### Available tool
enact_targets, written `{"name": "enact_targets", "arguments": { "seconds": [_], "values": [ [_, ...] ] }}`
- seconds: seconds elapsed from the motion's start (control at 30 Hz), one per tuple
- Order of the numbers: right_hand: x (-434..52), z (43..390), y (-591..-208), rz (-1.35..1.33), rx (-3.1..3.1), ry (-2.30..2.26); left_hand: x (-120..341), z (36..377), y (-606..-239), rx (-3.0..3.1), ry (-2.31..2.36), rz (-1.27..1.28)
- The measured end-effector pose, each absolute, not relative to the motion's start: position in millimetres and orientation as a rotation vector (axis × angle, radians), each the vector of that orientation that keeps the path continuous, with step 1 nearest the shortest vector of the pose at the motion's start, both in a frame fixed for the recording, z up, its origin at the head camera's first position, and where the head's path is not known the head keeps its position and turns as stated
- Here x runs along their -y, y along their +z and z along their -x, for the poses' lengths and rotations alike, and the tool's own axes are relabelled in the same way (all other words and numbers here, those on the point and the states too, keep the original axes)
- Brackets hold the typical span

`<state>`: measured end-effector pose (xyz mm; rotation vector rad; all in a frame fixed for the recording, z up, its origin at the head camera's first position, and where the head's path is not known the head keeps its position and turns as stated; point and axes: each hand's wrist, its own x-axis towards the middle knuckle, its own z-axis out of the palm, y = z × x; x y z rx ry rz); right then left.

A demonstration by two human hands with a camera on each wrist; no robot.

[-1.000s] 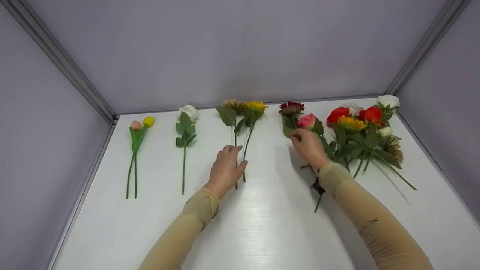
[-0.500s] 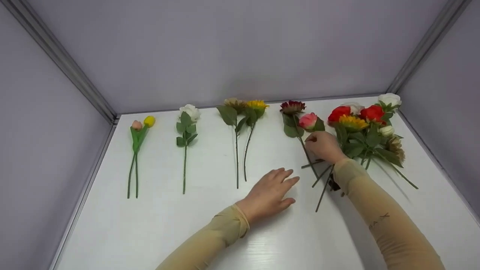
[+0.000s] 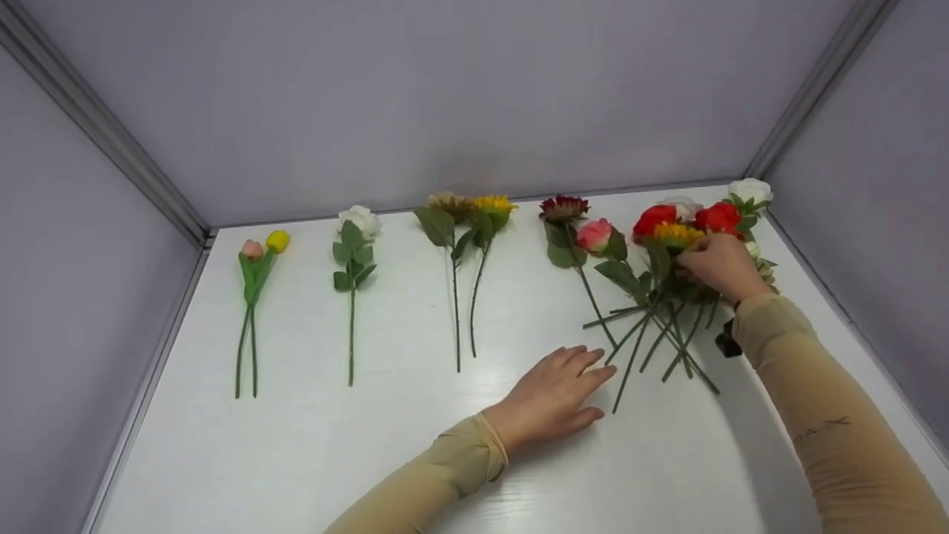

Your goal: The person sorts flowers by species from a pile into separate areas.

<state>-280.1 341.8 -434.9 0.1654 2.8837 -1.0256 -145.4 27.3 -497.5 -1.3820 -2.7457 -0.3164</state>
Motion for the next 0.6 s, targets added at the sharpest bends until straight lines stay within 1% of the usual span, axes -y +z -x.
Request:
{"name": "enact_targets", "arguments": {
  "seconds": [0.13, 0.37, 0.6],
  "values": [
    [-348, 277, -445, -0.165, -2.75, -1.04, -32, 144, -497, 2.733, -0.325, 1.394],
    [-342, 276, -460, -0.242, -2.784, -1.141, -32, 143, -498, 2.763, -0.392, 1.406],
    [-336, 275, -451, -0.383, -2.537, -1.561, -21, 145, -495, 2.803, -0.63, 1.318]
  ]
}}
